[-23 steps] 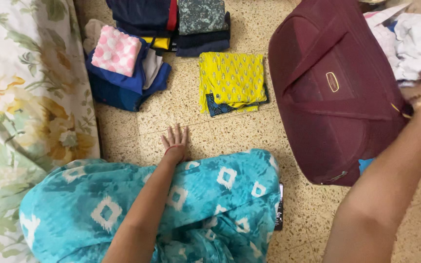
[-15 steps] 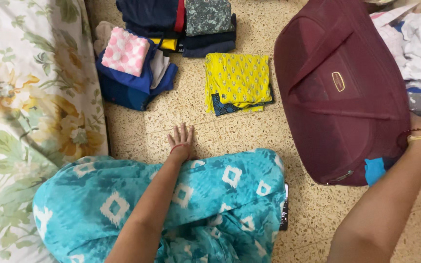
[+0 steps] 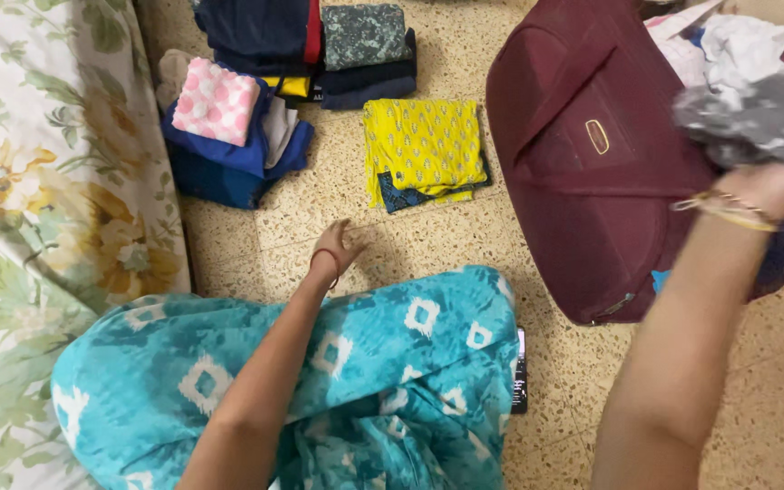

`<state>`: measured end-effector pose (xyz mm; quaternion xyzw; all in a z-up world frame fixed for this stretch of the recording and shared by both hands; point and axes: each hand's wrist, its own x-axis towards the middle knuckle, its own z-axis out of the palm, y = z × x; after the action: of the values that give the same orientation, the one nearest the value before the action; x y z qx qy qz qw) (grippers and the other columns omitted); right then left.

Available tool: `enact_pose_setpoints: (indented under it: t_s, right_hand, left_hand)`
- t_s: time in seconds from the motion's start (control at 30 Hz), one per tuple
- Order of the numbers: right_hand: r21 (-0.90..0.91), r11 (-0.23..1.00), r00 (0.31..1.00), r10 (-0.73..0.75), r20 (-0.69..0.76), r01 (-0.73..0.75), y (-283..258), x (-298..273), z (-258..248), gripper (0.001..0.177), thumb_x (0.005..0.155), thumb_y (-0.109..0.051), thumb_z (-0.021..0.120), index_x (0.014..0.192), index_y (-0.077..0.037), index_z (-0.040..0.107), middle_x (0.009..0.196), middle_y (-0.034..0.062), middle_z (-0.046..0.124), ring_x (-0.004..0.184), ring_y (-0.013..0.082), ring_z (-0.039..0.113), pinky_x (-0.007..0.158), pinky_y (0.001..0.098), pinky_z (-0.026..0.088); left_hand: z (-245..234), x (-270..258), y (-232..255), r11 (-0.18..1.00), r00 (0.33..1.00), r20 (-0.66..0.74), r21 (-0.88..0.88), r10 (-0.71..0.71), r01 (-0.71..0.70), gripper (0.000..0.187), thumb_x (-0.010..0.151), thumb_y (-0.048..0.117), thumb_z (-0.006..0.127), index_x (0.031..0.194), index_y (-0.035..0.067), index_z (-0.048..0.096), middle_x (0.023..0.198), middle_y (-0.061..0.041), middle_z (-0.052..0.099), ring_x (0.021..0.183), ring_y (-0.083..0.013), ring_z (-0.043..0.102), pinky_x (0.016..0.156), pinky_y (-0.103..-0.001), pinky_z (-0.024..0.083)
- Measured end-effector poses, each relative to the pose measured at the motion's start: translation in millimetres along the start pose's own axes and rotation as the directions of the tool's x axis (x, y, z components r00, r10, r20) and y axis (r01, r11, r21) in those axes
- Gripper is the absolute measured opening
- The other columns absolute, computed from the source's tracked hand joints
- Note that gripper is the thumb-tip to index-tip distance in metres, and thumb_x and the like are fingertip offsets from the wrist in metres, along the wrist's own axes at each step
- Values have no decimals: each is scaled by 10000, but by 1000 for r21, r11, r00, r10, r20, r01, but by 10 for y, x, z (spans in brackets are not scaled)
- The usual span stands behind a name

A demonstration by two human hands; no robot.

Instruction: The person folds multiple pieces of clothing, including blue pants and a white patterned garment, on the floor before placing them into a suitcase.

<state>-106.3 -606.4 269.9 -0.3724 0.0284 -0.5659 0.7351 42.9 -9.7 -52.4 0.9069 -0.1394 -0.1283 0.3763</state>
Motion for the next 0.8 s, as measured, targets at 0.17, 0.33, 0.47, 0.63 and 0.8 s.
enact_pose_setpoints:
  t_s: [0.17, 0.33, 0.47, 0.63, 0.8]
  right_hand:
    - [264, 628, 451, 156, 879, -732, 840, -2281, 1378, 321, 1215, -361, 465, 1132, -101, 634, 1046, 11, 696, 942, 111, 691, 809, 256, 549]
    - [-671, 700, 322, 594, 737, 244, 886, -3910, 2337, 285, 995, -155, 646, 1251, -31, 666, 791, 150, 659, 687, 293, 609, 606, 372, 450]
    - [-547, 704, 51, 592, 804, 453, 760, -3943, 2468, 233, 1009, -243, 722, 1084, -38, 641, 924, 182, 671, 909, 375, 680, 758, 432, 509]
    - [-588, 657, -304, 747, 591, 471, 346, -3175, 2255, 453, 850, -298, 736, 1263, -121, 680, 1169, 107, 718, 1065, 270, 690, 879, 400, 532]
    - [-823, 331, 738, 372, 563, 462, -348, -1665, 1692, 235, 1057, -149, 720, 1263, -36, 716, 1122, 81, 746, 946, 143, 675, 843, 304, 544]
  left_hand:
    - [-341, -76, 695, 664, 982, 161, -746, 100, 54, 687, 951, 468, 629, 1462, 32, 486, 1371, -171, 632, 1263, -325, 635, 1034, -413, 542]
    - [-783, -324, 969, -42, 975, 210, -976, 70, 213, 635, 941, 444, 637, 1423, 46, 527, 1356, -174, 643, 1253, -330, 639, 1028, -420, 540]
    - [-1074, -375, 643, -179, 991, 131, -976, -9, 128, 595, 933, 425, 643, 1392, 57, 559, 1344, -176, 651, 1245, -334, 643, 1024, -425, 538]
    - [-1144, -42, 204, 17, 989, 73, -997, -126, 75, 545, 923, 401, 651, 1353, 71, 600, 1329, -179, 662, 1235, -340, 647, 1019, -432, 536]
    - [-788, 162, -231, 612, 951, 19, -762, -308, 213, 498, 913, 377, 659, 1314, 84, 640, 1314, -181, 673, 1225, -345, 651, 1014, -439, 534]
